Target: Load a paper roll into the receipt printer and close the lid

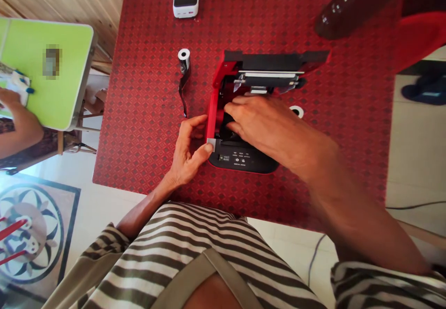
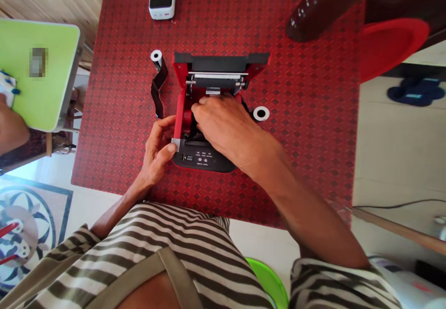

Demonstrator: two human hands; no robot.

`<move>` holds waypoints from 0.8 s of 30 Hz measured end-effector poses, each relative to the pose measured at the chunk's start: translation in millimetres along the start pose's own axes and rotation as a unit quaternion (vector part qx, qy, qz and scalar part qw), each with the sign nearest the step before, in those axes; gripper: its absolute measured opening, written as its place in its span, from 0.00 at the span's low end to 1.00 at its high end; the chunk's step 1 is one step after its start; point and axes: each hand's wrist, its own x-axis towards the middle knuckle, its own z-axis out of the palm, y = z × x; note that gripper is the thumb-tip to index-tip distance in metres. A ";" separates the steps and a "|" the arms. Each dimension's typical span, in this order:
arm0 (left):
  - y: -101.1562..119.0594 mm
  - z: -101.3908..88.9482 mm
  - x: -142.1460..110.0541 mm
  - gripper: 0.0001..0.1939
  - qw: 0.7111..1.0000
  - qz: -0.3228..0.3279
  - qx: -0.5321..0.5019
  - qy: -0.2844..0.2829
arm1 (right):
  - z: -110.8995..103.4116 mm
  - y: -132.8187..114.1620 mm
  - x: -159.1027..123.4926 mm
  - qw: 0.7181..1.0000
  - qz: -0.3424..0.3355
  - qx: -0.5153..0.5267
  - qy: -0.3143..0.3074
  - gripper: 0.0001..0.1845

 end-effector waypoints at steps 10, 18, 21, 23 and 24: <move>0.9 -1.3 1.4 0.41 1.000 0.004 0.011 -0.005 | -24.5 -9.3 -36.9 0.988 0.044 0.095 0.117 0.07; -18.6 -10.6 5.3 0.39 0.996 0.081 0.027 -0.022 | -44.0 -8.7 -144.3 0.873 0.221 0.322 0.293 0.17; -23.9 -10.7 9.0 0.37 0.992 0.123 0.026 -0.026 | -10.9 -7.5 -168.4 0.770 0.314 0.433 0.348 0.19; -24.4 -10.2 11.3 0.35 0.990 0.138 0.020 -0.027 | 18.3 -6.9 -169.8 0.744 0.323 0.463 0.357 0.18; -23.9 -10.0 12.2 0.35 0.989 0.143 0.017 -0.027 | 32.3 -6.7 -167.0 0.748 0.328 0.464 0.343 0.18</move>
